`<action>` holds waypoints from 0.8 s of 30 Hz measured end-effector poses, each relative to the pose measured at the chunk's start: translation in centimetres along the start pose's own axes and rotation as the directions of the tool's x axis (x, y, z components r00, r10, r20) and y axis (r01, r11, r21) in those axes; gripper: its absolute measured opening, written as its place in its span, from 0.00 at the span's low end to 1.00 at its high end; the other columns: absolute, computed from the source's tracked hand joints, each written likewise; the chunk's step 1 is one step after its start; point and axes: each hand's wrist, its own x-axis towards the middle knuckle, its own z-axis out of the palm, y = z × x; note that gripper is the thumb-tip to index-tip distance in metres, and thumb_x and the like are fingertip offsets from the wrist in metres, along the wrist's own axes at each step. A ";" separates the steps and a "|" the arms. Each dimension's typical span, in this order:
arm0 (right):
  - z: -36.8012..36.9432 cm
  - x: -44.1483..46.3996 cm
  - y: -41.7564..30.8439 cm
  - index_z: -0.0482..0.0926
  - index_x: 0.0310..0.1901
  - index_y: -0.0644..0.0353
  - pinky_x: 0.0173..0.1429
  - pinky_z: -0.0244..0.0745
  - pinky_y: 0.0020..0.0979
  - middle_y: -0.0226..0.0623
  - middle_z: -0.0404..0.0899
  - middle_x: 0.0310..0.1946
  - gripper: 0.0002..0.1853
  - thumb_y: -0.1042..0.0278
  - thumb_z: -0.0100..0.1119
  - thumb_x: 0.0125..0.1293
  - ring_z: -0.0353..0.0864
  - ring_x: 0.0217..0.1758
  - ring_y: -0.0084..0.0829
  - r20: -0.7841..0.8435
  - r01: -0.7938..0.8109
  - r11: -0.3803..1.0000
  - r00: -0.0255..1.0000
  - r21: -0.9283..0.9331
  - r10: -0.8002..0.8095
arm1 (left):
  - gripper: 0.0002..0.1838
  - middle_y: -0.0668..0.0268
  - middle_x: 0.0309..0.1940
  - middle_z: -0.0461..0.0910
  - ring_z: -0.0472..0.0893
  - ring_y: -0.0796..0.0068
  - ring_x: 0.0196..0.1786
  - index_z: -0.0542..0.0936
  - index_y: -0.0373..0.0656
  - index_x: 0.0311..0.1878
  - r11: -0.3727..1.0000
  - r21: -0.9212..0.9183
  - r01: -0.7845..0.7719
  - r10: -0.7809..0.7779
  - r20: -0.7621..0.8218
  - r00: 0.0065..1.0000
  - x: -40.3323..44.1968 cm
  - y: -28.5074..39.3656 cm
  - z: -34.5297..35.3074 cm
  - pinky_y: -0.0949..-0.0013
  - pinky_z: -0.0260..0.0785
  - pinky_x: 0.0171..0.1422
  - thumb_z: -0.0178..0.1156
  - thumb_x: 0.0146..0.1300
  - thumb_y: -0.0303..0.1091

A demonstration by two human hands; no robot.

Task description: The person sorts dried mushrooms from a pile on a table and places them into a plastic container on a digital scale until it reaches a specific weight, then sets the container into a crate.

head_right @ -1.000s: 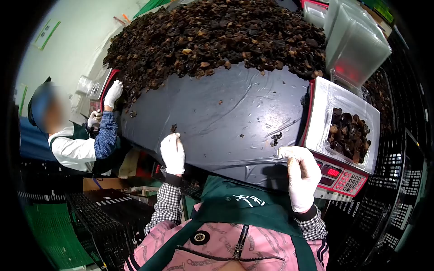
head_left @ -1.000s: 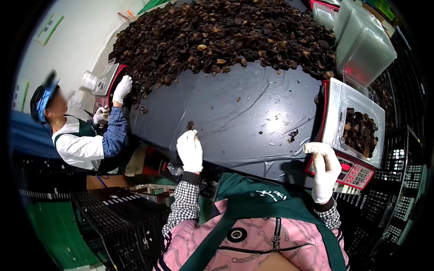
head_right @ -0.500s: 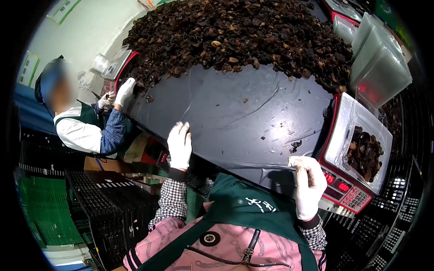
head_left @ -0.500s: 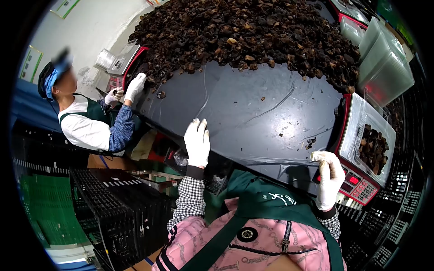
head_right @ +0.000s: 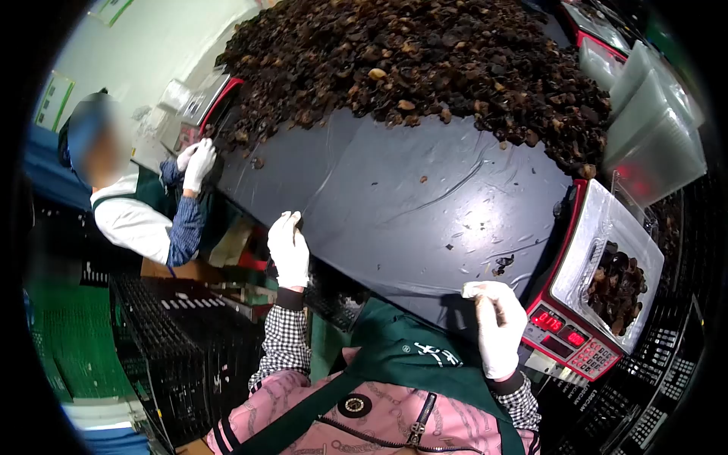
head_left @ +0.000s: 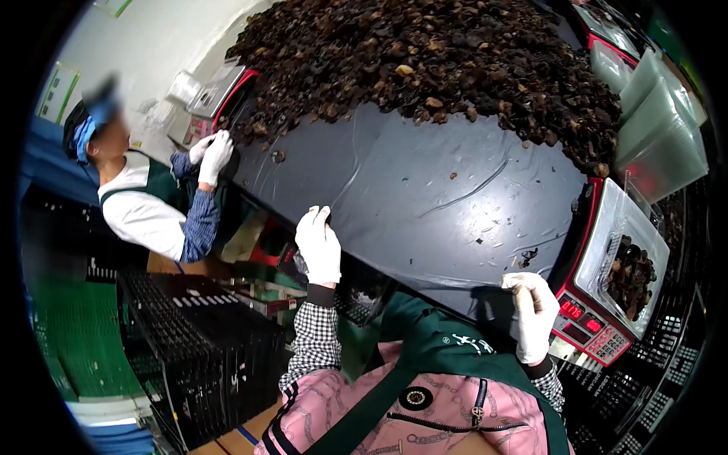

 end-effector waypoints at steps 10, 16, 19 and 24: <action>4.7 9.2 0.1 0.77 0.63 0.66 0.66 0.75 0.29 0.37 0.81 0.57 0.17 0.74 0.56 0.76 0.80 0.60 0.28 -0.063 -0.095 0.947 0.991 0.306 0.120 | 0.29 0.45 0.71 0.70 0.69 0.47 0.73 0.73 0.43 0.71 0.900 -0.436 -0.005 0.101 0.198 0.975 13.5 12.2 13.2 0.52 0.59 0.78 0.64 0.68 0.38; 6.4 23.7 2.8 0.69 0.70 0.64 0.75 0.67 0.37 0.47 0.74 0.66 0.27 0.60 0.60 0.76 0.73 0.71 0.38 -0.409 0.094 0.991 0.911 0.100 -0.045 | 0.35 0.40 0.74 0.64 0.62 0.43 0.77 0.70 0.42 0.74 0.923 -0.333 0.195 -0.153 0.147 0.977 21.7 12.3 20.9 0.50 0.55 0.81 0.63 0.70 0.50; 4.3 30.6 5.6 0.69 0.70 0.66 0.76 0.64 0.42 0.54 0.73 0.66 0.29 0.56 0.60 0.74 0.72 0.71 0.48 -0.603 0.063 0.910 0.730 -0.409 -0.322 | 0.38 0.41 0.71 0.69 0.67 0.45 0.75 0.68 0.36 0.74 0.868 -0.297 0.397 -0.353 0.194 0.915 24.2 9.6 24.7 0.53 0.57 0.80 0.61 0.71 0.54; 0.4 38.9 10.6 0.63 0.74 0.70 0.81 0.57 0.41 0.55 0.68 0.72 0.36 0.52 0.59 0.75 0.65 0.77 0.49 -0.513 0.085 0.846 0.761 -0.526 -0.396 | 0.43 0.43 0.74 0.66 0.66 0.44 0.75 0.61 0.40 0.79 0.748 -0.490 0.447 -0.309 0.338 0.889 27.5 7.9 25.7 0.52 0.59 0.79 0.60 0.71 0.58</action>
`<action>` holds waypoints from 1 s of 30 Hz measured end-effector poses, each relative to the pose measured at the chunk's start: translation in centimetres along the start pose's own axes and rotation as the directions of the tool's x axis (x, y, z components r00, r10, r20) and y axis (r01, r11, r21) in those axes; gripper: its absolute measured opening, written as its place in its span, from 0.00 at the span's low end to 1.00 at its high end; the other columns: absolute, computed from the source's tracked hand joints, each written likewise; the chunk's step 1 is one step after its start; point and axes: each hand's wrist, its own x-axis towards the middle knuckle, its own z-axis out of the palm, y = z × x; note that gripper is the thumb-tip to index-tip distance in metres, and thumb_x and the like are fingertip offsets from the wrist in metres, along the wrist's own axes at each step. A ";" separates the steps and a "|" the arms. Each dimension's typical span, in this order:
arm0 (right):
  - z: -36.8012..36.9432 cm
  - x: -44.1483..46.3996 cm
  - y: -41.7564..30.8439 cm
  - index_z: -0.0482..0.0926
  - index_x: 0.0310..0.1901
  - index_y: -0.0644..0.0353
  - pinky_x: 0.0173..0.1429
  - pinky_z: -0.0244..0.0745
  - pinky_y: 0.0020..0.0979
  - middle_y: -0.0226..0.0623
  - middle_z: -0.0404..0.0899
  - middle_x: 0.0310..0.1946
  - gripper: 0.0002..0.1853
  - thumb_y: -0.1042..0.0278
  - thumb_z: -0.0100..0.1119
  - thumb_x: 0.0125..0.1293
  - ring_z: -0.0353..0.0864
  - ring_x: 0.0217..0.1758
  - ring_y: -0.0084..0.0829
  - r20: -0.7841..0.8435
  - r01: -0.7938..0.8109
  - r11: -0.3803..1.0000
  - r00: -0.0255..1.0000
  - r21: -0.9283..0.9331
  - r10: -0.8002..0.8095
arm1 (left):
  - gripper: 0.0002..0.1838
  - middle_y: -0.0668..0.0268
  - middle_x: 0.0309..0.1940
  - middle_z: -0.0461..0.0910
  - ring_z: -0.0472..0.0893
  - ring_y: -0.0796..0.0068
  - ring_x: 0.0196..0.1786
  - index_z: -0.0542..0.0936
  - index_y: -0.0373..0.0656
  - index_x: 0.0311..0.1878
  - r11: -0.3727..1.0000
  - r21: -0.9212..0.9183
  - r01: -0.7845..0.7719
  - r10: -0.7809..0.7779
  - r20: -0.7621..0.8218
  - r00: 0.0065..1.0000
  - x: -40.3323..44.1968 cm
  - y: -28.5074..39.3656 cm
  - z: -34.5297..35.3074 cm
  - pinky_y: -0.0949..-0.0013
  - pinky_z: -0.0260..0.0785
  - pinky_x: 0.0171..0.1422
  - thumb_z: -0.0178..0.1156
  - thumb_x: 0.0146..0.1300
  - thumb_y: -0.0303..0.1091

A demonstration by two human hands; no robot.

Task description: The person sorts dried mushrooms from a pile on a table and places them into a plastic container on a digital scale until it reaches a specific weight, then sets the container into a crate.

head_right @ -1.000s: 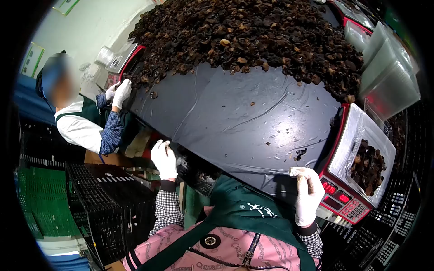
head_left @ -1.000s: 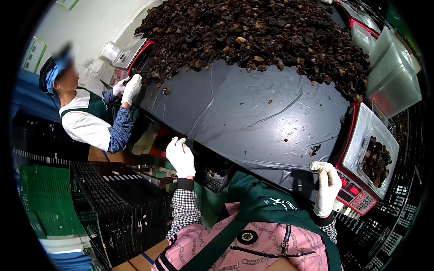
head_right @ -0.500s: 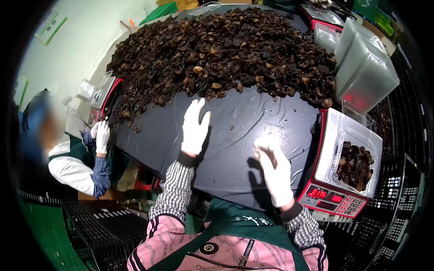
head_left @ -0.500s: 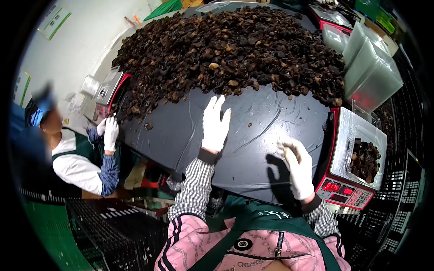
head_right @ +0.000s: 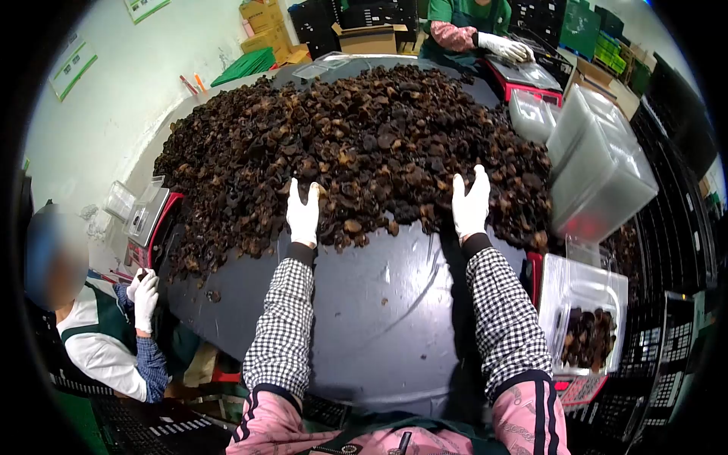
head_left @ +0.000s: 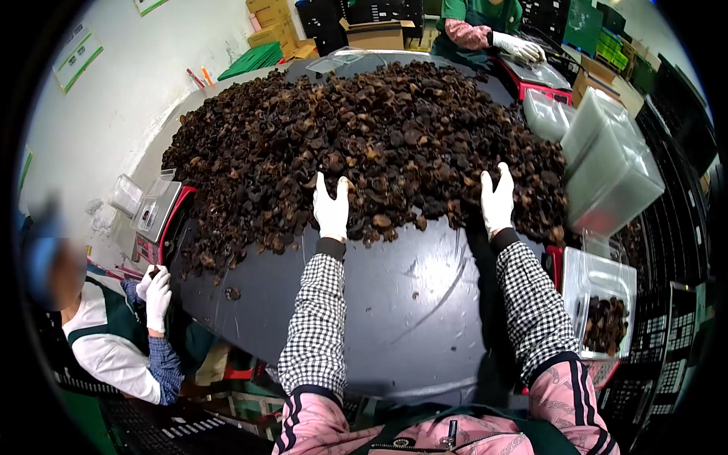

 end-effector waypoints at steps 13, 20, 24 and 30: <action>9.4 10.3 -2.2 0.60 0.80 0.47 0.77 0.61 0.40 0.50 0.71 0.72 0.42 0.29 0.47 0.73 0.73 0.72 0.49 0.692 -0.045 0.990 0.711 -0.132 0.124 | 0.64 0.46 0.75 0.66 0.69 0.54 0.73 0.59 0.27 0.78 0.819 -0.344 0.460 -0.302 0.424 0.854 12.4 0.5 5.0 0.54 0.58 0.77 0.63 0.57 0.77; 9.6 11.2 -2.9 0.64 0.77 0.56 0.80 0.56 0.38 0.55 0.67 0.75 0.47 0.24 0.45 0.71 0.65 0.79 0.49 0.753 -0.125 0.989 0.642 -0.082 0.144 | 0.52 0.49 0.69 0.70 0.72 0.54 0.69 0.63 0.32 0.75 0.997 0.070 -0.036 -0.017 0.636 0.771 12.2 2.7 10.8 0.53 0.65 0.71 0.62 0.64 0.68; 7.8 10.6 -2.7 0.69 0.73 0.64 0.79 0.58 0.38 0.53 0.70 0.73 0.49 0.22 0.48 0.69 0.67 0.77 0.47 0.760 -0.170 0.984 0.632 -0.053 0.151 | 0.23 0.65 0.36 0.79 0.73 0.75 0.36 0.75 0.44 0.69 0.992 0.078 0.101 -0.126 0.712 0.690 10.6 5.6 13.0 0.64 0.69 0.43 0.51 0.79 0.45; 3.9 8.5 -4.7 0.80 0.54 0.69 0.63 0.70 0.40 0.54 0.83 0.53 0.42 0.26 0.51 0.71 0.80 0.57 0.47 0.798 -0.050 0.970 0.559 -0.238 0.224 | 0.24 0.71 0.30 0.78 0.67 0.80 0.32 0.84 0.42 0.57 0.994 -0.041 0.106 -0.033 0.788 0.614 7.3 5.5 12.0 0.64 0.66 0.41 0.58 0.74 0.53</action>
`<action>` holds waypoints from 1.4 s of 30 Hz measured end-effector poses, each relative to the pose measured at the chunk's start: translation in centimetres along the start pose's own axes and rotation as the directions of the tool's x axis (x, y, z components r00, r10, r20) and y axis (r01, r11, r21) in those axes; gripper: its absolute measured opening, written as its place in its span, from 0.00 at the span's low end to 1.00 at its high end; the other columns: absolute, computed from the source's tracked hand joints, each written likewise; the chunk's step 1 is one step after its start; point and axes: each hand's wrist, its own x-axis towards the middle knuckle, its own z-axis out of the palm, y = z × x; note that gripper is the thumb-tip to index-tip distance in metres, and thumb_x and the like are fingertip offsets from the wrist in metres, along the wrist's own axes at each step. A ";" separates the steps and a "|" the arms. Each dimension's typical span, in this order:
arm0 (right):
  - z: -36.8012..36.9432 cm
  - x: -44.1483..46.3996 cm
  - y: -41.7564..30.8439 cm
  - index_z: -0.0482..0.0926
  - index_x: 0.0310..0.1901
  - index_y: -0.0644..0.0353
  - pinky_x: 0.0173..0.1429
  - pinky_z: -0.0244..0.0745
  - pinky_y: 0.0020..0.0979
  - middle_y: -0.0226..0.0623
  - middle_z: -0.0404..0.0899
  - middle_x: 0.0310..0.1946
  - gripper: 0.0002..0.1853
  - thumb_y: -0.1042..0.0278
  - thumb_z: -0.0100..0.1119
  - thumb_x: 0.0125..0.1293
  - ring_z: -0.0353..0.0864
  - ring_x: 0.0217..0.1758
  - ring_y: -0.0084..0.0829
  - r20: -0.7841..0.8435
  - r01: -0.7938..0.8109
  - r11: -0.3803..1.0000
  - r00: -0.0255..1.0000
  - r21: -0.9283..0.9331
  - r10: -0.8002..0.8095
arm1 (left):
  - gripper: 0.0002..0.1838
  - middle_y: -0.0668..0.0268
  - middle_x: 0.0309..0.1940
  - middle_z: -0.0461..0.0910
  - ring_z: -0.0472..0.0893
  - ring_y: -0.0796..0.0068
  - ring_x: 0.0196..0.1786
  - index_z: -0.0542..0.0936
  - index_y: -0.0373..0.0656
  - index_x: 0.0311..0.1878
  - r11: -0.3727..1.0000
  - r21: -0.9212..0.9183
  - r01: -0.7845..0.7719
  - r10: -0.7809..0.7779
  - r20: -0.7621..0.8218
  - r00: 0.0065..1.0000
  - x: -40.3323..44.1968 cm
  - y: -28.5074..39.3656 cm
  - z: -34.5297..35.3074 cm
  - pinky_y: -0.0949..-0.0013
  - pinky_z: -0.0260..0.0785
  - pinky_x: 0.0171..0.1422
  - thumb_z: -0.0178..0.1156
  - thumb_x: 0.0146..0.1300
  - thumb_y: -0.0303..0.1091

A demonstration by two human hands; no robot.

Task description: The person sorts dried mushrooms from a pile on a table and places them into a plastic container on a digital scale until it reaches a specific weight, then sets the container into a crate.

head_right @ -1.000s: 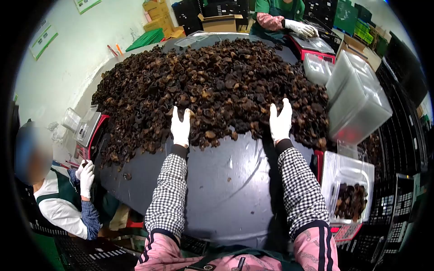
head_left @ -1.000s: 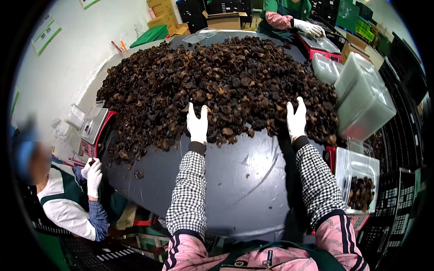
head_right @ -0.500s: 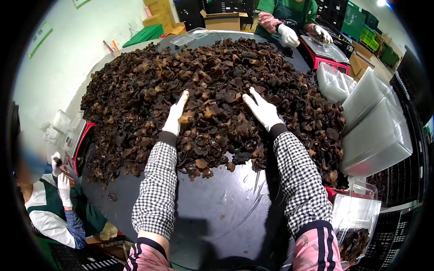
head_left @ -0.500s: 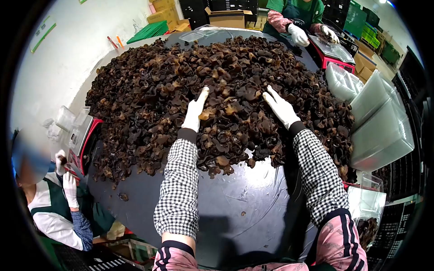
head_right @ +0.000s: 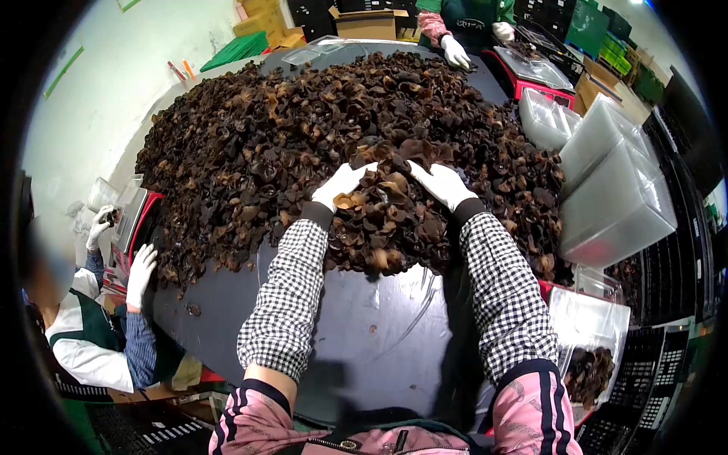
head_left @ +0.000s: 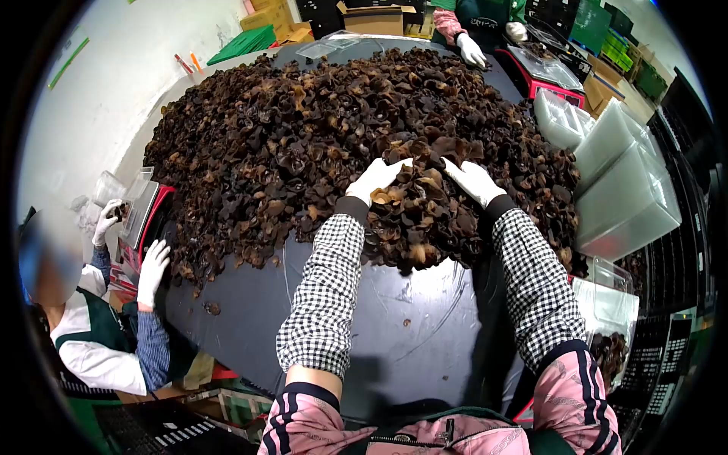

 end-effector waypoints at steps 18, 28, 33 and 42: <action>9.1 -19.4 2.7 0.69 0.74 0.44 0.78 0.48 0.66 0.56 0.70 0.71 0.36 0.34 0.56 0.70 0.65 0.76 0.53 -0.431 -0.042 0.974 0.900 -0.221 -0.059 | 0.49 0.49 0.72 0.69 0.69 0.54 0.74 0.68 0.38 0.74 0.919 0.318 -0.232 0.235 0.029 0.972 -19.5 3.4 3.7 0.57 0.62 0.77 0.70 0.59 0.63; 10.9 -30.6 0.9 0.71 0.73 0.47 0.76 0.49 0.65 0.57 0.60 0.74 0.34 0.47 0.64 0.67 0.54 0.79 0.59 -0.296 0.222 0.933 0.905 -0.282 -0.305 | 0.32 0.49 0.78 0.62 0.61 0.43 0.79 0.76 0.54 0.71 0.706 0.554 -0.441 0.632 -0.212 0.745 -31.9 0.5 6.8 0.47 0.54 0.82 0.70 0.63 0.45; 12.7 -37.0 0.2 0.73 0.71 0.46 0.77 0.49 0.65 0.56 0.56 0.76 0.32 0.50 0.64 0.66 0.53 0.78 0.64 -0.188 0.296 0.855 0.896 -0.426 -0.403 | 0.31 0.51 0.81 0.55 0.53 0.35 0.80 0.76 0.58 0.71 0.579 0.676 -0.455 0.643 -0.035 0.765 -36.2 -2.1 10.9 0.39 0.46 0.81 0.66 0.65 0.50; 12.8 -44.1 1.1 0.77 0.67 0.43 0.76 0.54 0.63 0.57 0.60 0.73 0.31 0.58 0.71 0.59 0.60 0.75 0.62 -0.096 0.274 0.855 0.933 -0.441 -0.348 | 0.29 0.59 0.79 0.61 0.55 0.34 0.79 0.74 0.59 0.71 0.343 0.900 -0.268 0.601 0.009 0.799 -28.2 0.1 11.7 0.29 0.48 0.78 0.60 0.69 0.54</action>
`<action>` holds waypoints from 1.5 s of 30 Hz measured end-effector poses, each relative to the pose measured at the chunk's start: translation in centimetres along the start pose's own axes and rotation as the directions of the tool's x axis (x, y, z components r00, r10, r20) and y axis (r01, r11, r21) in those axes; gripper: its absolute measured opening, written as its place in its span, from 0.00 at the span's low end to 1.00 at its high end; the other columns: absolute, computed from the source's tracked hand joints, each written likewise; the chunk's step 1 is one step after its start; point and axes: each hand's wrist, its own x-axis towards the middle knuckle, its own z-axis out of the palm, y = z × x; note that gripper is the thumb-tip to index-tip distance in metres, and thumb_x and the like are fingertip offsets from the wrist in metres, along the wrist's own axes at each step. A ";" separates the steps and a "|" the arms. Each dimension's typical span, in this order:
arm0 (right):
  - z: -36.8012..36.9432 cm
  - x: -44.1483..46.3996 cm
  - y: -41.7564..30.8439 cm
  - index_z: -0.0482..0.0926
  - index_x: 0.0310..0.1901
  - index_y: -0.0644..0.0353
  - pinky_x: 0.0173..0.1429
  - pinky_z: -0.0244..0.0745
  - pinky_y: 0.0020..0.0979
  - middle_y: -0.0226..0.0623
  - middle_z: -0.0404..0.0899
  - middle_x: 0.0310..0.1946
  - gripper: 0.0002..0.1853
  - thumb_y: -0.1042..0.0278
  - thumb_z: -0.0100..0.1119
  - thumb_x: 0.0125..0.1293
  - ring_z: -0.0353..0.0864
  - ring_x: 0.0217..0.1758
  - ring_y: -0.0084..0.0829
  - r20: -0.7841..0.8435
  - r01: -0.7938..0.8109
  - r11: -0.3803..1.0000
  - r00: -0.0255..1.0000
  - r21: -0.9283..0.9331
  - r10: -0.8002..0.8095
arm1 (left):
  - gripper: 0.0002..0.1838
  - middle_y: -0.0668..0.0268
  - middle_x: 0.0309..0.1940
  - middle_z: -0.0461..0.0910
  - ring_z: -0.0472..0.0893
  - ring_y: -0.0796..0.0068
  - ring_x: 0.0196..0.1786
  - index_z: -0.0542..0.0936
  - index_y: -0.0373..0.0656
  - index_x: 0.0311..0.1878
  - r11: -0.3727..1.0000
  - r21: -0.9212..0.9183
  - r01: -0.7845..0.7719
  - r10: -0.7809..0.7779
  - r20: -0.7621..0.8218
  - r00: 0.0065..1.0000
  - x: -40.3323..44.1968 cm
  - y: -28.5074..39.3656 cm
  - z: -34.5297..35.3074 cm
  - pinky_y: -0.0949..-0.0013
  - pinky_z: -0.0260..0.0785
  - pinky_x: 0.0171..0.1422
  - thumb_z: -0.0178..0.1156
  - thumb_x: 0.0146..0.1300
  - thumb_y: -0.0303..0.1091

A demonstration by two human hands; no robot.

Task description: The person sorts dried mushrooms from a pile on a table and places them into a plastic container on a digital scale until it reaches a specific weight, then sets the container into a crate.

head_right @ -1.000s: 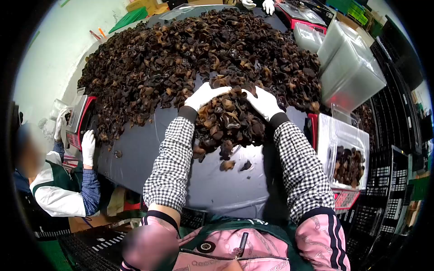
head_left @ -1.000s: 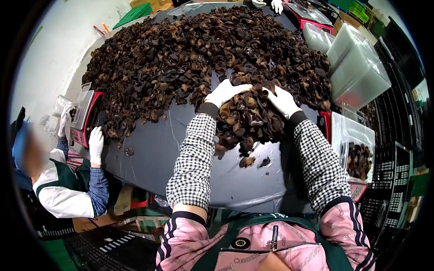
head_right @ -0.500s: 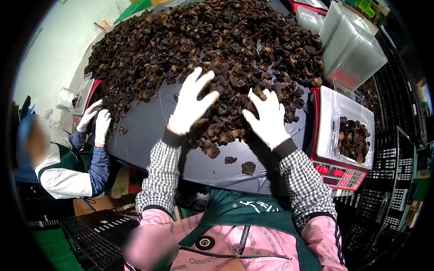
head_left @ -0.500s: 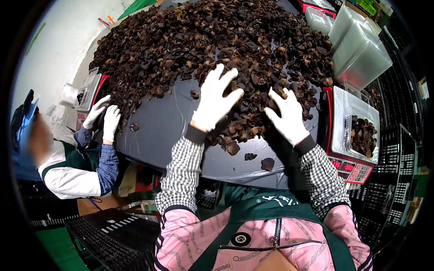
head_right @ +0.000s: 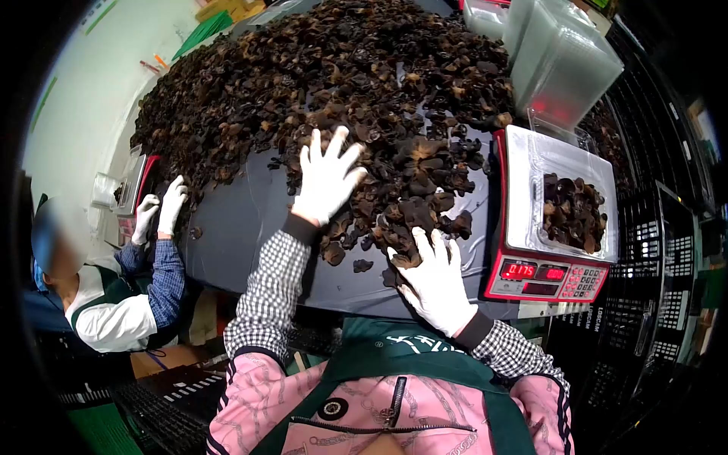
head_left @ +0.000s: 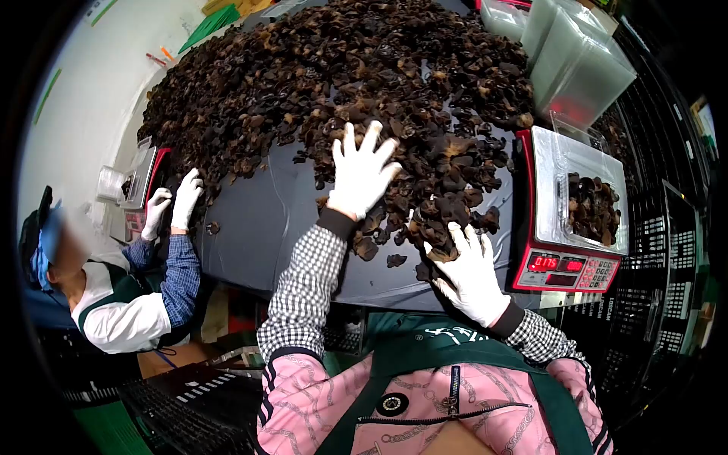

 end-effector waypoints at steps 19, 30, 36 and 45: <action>-0.4 -5.0 3.1 0.63 0.78 0.46 0.28 0.72 0.39 0.37 0.75 0.20 0.42 0.60 0.69 0.62 0.78 0.22 0.38 -0.069 -0.108 0.984 0.991 0.143 0.119 | 0.20 0.62 0.71 0.71 0.65 0.51 0.76 0.77 0.53 0.65 0.871 -0.244 -0.427 0.452 0.053 0.891 -0.5 11.1 -2.9 0.42 0.53 0.79 0.59 0.71 0.42; 0.6 -7.1 4.3 0.68 0.76 0.44 0.31 0.74 0.38 0.39 0.79 0.27 0.35 0.63 0.65 0.66 0.81 0.26 0.37 -0.146 -0.080 0.927 0.979 0.366 0.142 | 0.15 0.62 0.64 0.76 0.70 0.53 0.70 0.84 0.53 0.53 0.924 -0.284 -0.257 0.210 -0.184 0.960 3.7 9.0 -1.7 0.47 0.60 0.71 0.67 0.64 0.39; 1.1 -7.6 3.9 0.88 0.51 0.51 0.48 0.83 0.37 0.62 0.77 0.60 0.13 0.65 0.67 0.65 0.85 0.42 0.46 -0.259 -0.041 0.921 0.954 0.387 0.151 | 0.11 0.64 0.59 0.78 0.69 0.54 0.72 0.85 0.52 0.45 0.780 -0.416 -0.467 0.498 -0.038 0.866 -1.3 16.6 -1.1 0.47 0.57 0.76 0.70 0.57 0.33; 1.1 -7.7 4.4 0.87 0.51 0.56 0.71 0.72 0.48 0.68 0.67 0.69 0.16 0.68 0.69 0.60 0.71 0.69 0.65 -0.285 0.009 0.890 0.949 0.455 0.137 | 0.09 0.61 0.46 0.86 0.86 0.76 0.47 0.81 0.37 0.51 0.569 -0.802 0.184 -0.101 0.155 0.983 -1.1 14.9 -6.2 0.72 0.77 0.54 0.60 0.70 0.24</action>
